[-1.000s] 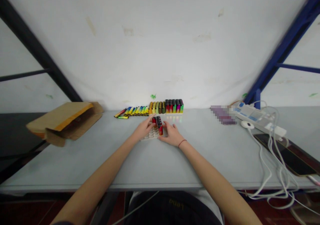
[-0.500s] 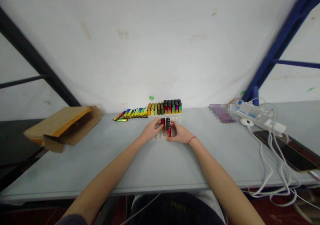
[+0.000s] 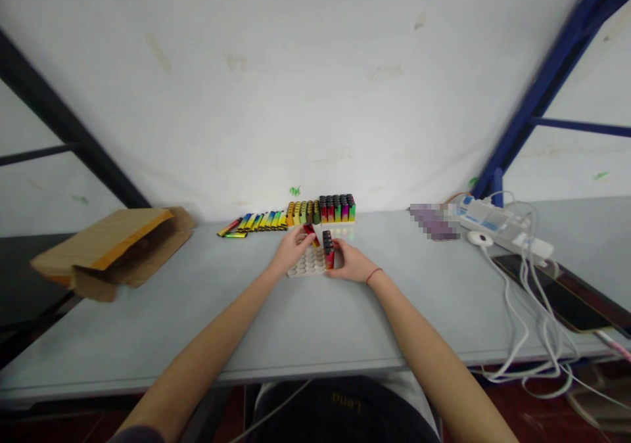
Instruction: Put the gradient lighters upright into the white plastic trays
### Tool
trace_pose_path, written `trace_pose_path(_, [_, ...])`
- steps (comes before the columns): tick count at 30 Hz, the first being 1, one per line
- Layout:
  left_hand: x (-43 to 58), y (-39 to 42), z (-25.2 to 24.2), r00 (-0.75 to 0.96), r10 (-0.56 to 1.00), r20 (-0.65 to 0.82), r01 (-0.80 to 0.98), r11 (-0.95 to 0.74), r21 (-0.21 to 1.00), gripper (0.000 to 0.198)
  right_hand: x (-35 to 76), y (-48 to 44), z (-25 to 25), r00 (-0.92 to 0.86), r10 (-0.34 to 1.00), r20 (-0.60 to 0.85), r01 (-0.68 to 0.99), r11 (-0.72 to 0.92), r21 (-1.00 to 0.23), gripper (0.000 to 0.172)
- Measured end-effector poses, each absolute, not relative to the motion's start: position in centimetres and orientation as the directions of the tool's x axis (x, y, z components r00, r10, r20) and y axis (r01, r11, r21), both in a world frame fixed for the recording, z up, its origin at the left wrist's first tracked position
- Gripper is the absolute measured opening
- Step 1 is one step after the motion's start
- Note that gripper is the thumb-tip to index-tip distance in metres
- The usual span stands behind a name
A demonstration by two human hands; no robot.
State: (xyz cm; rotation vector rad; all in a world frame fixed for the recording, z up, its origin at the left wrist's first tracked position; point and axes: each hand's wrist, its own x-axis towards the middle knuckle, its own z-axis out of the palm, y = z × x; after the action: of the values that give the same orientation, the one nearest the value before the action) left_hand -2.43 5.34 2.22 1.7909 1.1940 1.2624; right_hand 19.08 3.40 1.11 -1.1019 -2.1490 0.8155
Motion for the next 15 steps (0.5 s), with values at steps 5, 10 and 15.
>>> trace_pose_path(5, [-2.24, 5.27, 3.16, 0.017, 0.931, 0.363, 0.407, -0.339, 0.849, 0.029, 18.97, 3.30, 1.18, -0.494, 0.850, 0.181, 0.506, 0.451, -0.735, 0.084])
trace_pose_path(10, [-1.60, 5.26, 3.25, 0.114, 0.920, 0.376, 0.597, -0.366, 0.714, 0.033, 18.99, 3.29, 1.10, -0.499, 0.842, 0.207, 0.492, 0.471, -0.733, 0.083])
trace_pose_path(15, [-1.91, 5.51, 3.12, 0.224, 0.903, 0.368, 0.663, -0.418, 0.621, 0.027, 18.97, 3.28, 1.06, -0.504, 0.835, 0.222, 0.490, 0.488, -0.722, 0.081])
